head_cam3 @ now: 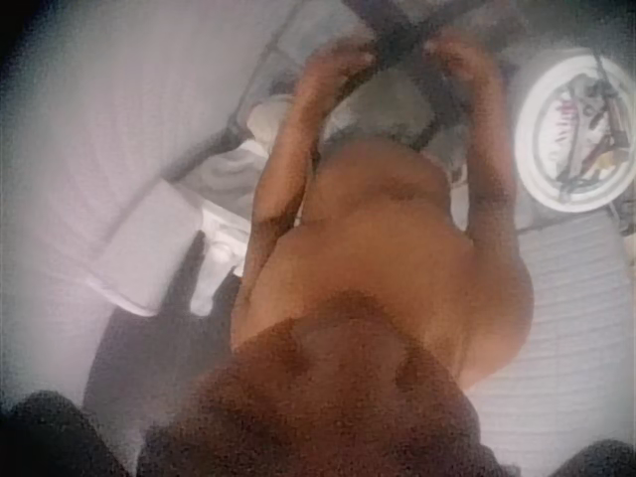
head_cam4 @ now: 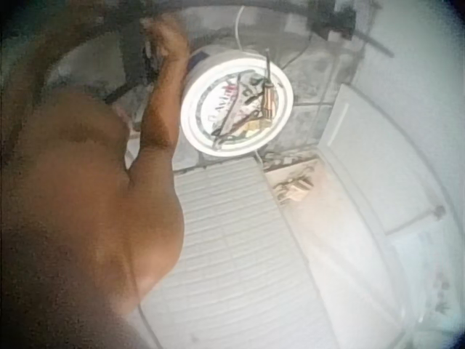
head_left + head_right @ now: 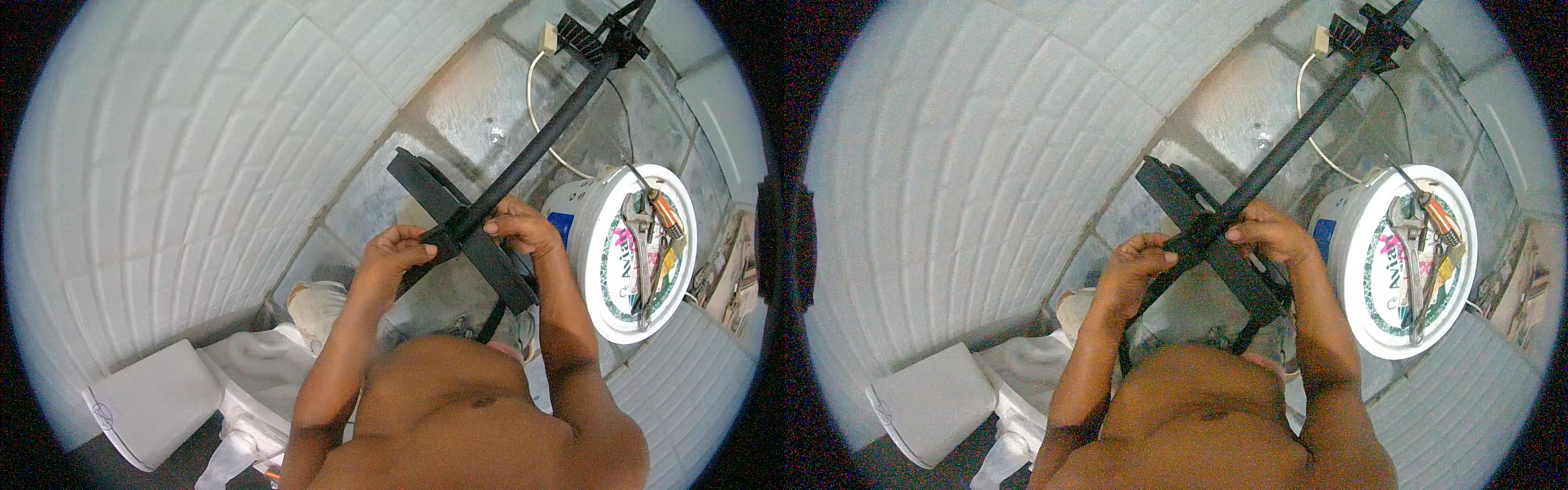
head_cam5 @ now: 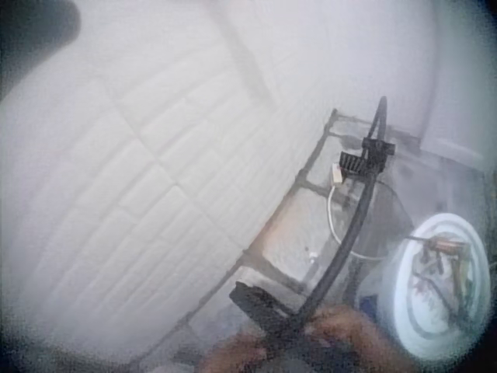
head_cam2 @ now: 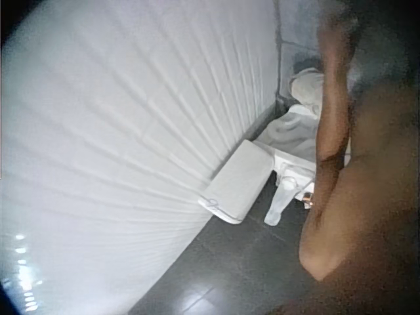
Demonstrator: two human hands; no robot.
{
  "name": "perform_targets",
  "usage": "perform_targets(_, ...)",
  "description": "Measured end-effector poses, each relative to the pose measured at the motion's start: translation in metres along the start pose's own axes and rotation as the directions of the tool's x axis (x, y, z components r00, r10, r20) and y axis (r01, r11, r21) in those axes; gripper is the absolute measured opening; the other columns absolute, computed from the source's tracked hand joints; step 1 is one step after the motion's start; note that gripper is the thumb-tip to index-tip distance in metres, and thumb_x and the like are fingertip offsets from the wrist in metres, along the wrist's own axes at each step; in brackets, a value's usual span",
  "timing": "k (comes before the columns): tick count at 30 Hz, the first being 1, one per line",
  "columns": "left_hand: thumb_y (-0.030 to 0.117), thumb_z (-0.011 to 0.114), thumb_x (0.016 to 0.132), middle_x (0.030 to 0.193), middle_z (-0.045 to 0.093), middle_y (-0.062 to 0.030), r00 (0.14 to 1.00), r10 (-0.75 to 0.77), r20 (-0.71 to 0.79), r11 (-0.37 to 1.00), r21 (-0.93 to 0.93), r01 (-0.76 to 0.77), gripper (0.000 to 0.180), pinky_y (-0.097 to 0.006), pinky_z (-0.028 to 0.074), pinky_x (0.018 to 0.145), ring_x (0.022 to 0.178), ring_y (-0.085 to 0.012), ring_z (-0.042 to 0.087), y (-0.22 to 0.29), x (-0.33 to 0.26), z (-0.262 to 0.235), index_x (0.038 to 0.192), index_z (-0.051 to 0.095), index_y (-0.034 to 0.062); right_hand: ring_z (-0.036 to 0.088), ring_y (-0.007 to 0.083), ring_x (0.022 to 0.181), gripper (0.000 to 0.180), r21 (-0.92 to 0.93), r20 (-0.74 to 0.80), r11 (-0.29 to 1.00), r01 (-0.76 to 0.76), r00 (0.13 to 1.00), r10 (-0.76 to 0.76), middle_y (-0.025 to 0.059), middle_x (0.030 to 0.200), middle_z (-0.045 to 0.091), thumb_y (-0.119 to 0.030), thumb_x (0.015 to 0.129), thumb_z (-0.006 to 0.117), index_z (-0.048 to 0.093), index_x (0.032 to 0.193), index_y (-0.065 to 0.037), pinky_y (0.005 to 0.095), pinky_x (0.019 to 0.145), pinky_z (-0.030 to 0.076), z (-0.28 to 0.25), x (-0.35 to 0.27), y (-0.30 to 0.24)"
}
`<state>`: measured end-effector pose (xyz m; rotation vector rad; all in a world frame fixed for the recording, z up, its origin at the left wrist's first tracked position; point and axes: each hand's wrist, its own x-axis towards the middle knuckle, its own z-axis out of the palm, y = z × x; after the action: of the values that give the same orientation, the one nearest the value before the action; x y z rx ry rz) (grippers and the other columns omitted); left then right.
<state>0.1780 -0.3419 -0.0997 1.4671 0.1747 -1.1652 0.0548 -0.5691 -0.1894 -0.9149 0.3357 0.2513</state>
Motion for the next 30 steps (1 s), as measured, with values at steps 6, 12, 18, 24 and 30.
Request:
perform_targets(6,0.005,0.077,0.08,0.088,0.07,-0.0068,0.998,-0.048,-0.031,0.996,0.071,0.05,0.031,-0.024,0.05,0.071,0.076,-0.0146,0.066,0.005,-0.003,-0.003,0.107,0.063,-0.0004,0.056,0.0149,0.064,0.042,0.063,0.003,0.996,0.055,0.998,-0.056,0.0037,0.076,0.061,-0.028,0.071,0.08,0.068,0.097,0.003,0.0256,0.056,0.043,0.013,-0.002,-0.009)
perform_targets(12,0.003,0.076,0.081,0.089,0.07,-0.0056,0.985,0.062,-0.159,0.998,-0.002,-0.063,0.032,-0.023,0.051,0.073,0.077,-0.0133,0.066,-0.006,-0.013,0.01,0.111,0.063,-0.0009,0.063,0.0133,0.062,0.05,0.023,0.132,0.999,0.03,0.991,-0.033,0.0046,0.08,0.066,-0.033,0.077,0.081,0.068,0.106,0.005,0.0282,0.049,0.052,0.0,0.005,0.0)
perform_targets(18,0.002,0.075,0.083,0.089,0.069,-0.0043,0.986,0.061,-0.158,0.998,0.036,-0.056,0.028,-0.023,0.051,0.073,0.077,-0.011,0.065,-0.007,-0.013,0.006,0.109,0.064,-0.0005,0.062,0.0156,0.057,0.047,0.029,0.137,0.998,0.064,0.988,-0.068,0.0057,0.073,0.064,-0.034,0.079,0.079,0.069,0.101,0.006,0.0288,0.047,0.051,-0.003,0.004,0.009)
perform_targets(24,0.007,0.076,0.085,0.085,0.067,-0.0011,0.984,0.101,-0.145,0.987,0.136,-0.081,0.024,-0.022,0.048,0.07,0.073,-0.0094,0.061,-0.012,-0.011,0.002,0.106,0.065,-0.0001,0.062,0.0166,0.058,0.042,0.068,0.116,0.995,0.067,0.99,-0.075,0.0078,0.073,0.065,-0.032,0.081,0.077,0.07,0.096,0.006,0.0292,0.048,0.05,-0.003,0.006,0.015)
perform_targets(30,0.012,0.076,0.087,0.086,0.064,-0.0003,0.966,0.213,-0.145,0.906,0.401,-0.139,0.023,-0.023,0.045,0.068,0.073,-0.0083,0.056,-0.029,-0.011,0.002,0.106,0.067,0.0021,0.063,0.0155,0.06,0.037,0.059,0.078,0.994,0.096,0.992,-0.1,0.007,0.074,0.066,-0.031,0.081,0.077,0.071,0.091,0.004,0.0289,0.052,0.051,-0.002,0.005,0.018)
